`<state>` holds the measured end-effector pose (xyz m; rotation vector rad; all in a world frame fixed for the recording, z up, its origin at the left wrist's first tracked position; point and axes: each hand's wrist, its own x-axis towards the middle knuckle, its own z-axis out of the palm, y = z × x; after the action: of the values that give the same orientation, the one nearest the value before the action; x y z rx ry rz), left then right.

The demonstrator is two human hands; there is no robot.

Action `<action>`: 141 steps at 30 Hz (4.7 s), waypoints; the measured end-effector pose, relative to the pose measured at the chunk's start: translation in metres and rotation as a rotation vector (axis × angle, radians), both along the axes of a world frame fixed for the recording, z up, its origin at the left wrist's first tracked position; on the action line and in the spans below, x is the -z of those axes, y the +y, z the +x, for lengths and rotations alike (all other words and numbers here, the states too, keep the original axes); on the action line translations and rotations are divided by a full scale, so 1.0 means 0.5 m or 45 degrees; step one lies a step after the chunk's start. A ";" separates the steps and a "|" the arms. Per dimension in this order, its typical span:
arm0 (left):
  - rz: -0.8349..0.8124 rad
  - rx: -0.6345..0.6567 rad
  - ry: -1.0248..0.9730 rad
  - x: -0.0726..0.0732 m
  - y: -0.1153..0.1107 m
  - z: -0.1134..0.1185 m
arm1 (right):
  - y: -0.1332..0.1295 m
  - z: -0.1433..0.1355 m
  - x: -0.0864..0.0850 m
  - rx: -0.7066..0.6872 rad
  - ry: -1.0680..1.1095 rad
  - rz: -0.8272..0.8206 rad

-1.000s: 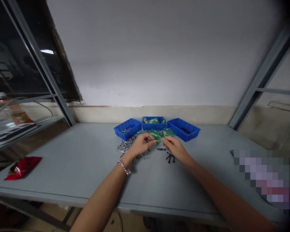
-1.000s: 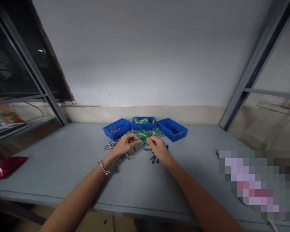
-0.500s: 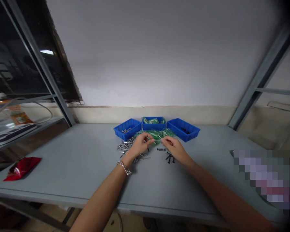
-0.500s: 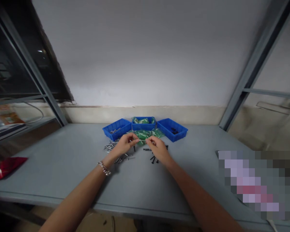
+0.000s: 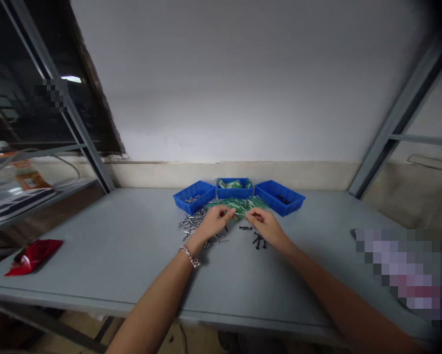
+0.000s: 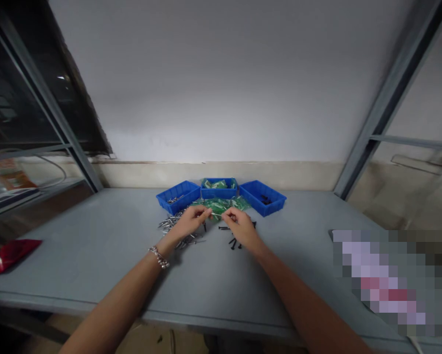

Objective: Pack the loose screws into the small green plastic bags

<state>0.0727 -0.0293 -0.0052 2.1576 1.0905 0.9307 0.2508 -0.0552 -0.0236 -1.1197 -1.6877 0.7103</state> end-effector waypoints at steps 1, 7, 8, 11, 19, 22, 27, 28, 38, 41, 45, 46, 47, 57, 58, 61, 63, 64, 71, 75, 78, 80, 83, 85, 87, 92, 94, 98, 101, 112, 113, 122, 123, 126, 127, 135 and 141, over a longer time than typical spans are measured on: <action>-0.012 0.023 0.000 0.000 0.000 0.000 | 0.001 0.000 0.001 0.002 -0.011 0.008; -0.016 0.070 -0.119 0.003 0.004 0.001 | 0.000 0.002 0.001 0.048 -0.065 -0.012; -0.002 0.070 -0.128 0.003 0.005 0.001 | 0.000 0.002 0.000 0.055 -0.081 -0.014; 0.032 0.072 -0.136 0.002 0.003 0.002 | -0.001 0.001 -0.003 0.058 -0.114 -0.005; 0.011 0.019 -0.019 -0.007 -0.004 0.000 | -0.004 0.000 -0.006 0.055 -0.043 -0.006; -0.007 0.038 -0.005 -0.005 -0.002 -0.001 | -0.005 0.000 -0.007 0.044 -0.025 -0.004; -0.004 -0.008 -0.074 -0.003 0.007 -0.004 | -0.004 -0.001 -0.005 0.031 -0.006 -0.010; 0.002 -0.032 -0.098 -0.005 0.010 -0.007 | -0.003 0.000 -0.004 0.031 0.007 -0.006; 0.432 -0.904 -0.026 -0.031 0.048 -0.107 | -0.007 0.000 -0.001 0.085 -0.125 0.055; 0.446 -1.091 0.075 -0.024 0.056 -0.135 | -0.010 -0.002 -0.005 0.090 -0.155 0.083; 0.346 -1.158 0.221 -0.012 0.064 -0.150 | -0.012 -0.003 -0.008 0.102 -0.178 0.106; 0.321 -1.159 0.252 -0.009 0.065 -0.151 | -0.012 -0.003 -0.008 0.105 -0.181 0.108; 0.299 -1.157 0.281 -0.007 0.065 -0.151 | -0.012 -0.003 -0.008 0.109 -0.187 0.110; 0.235 -0.583 0.428 -0.034 0.043 -0.122 | -0.014 -0.002 -0.011 0.128 -0.233 0.121; 0.160 -0.393 0.464 -0.037 0.035 -0.115 | -0.015 -0.003 -0.012 0.130 -0.236 0.124; -0.068 -0.075 0.566 -0.042 0.015 -0.097 | -0.017 -0.004 -0.015 0.133 -0.249 0.132; -0.143 -0.031 0.648 -0.043 0.007 -0.094 | -0.018 -0.004 -0.016 0.134 -0.257 0.138; -0.160 -0.027 0.687 -0.045 0.004 -0.094 | -0.019 -0.005 -0.017 0.133 -0.260 0.139; -0.109 0.008 0.726 -0.044 0.005 -0.093 | -0.018 -0.006 -0.012 0.109 -0.332 0.159; -0.074 0.153 0.630 -0.026 0.002 -0.073 | -0.015 -0.006 -0.006 0.090 -0.355 0.174; -0.083 0.170 0.625 -0.019 -0.002 -0.061 | -0.014 -0.006 -0.004 0.075 -0.369 0.178; -0.089 0.171 0.660 -0.020 -0.005 -0.056 | -0.015 -0.006 -0.004 0.067 -0.381 0.177; -0.049 0.182 0.696 -0.027 -0.010 -0.047 | -0.016 -0.005 -0.005 0.047 -0.402 0.175; 0.016 0.185 0.671 -0.031 -0.014 -0.039 | -0.015 -0.005 -0.006 0.030 -0.426 0.174; 0.087 0.176 0.612 -0.033 -0.019 -0.029 | -0.015 -0.006 -0.005 0.008 -0.462 0.167; 0.165 0.187 0.473 -0.029 -0.026 -0.007 | -0.014 -0.008 -0.004 -0.042 -0.526 0.092; 0.185 0.191 0.418 -0.028 -0.027 -0.001 | -0.014 -0.008 -0.005 -0.061 -0.507 0.062; 0.182 0.187 0.331 -0.028 -0.030 0.006 | -0.013 -0.008 -0.007 -0.077 -0.395 0.041; 0.177 0.127 0.286 -0.028 -0.031 0.007 | -0.013 -0.006 -0.008 -0.065 -0.291 0.075; -0.087 -0.121 0.235 -0.036 -0.020 -0.002 | -0.012 -0.006 -0.011 0.067 -0.178 0.089; -0.125 -0.112 0.225 -0.037 -0.020 -0.002 | -0.012 -0.006 -0.012 0.070 -0.172 0.096; -0.228 -0.004 0.045 -0.025 -0.014 -0.001 | -0.010 -0.005 -0.007 0.060 -0.170 0.080; -0.236 0.010 0.011 -0.024 -0.014 0.000 | -0.010 -0.004 -0.007 0.054 -0.183 0.061; -0.233 0.049 -0.075 -0.020 -0.012 0.004 | -0.008 -0.003 -0.006 0.040 -0.216 -0.012; -0.225 0.053 -0.091 -0.019 -0.012 0.005 | -0.008 -0.003 -0.006 0.035 -0.211 -0.036; -0.220 0.026 -0.111 -0.017 -0.017 0.009 | -0.009 -0.004 -0.010 -0.023 -0.038 -0.070; -0.199 0.018 -0.161 -0.016 -0.014 0.010 | -0.007 -0.005 -0.007 0.006 -0.005 -0.002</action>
<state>0.0776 -0.0363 0.0029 1.9507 1.0492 0.9303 0.2484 -0.0588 -0.0200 -1.1263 -1.6878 0.7070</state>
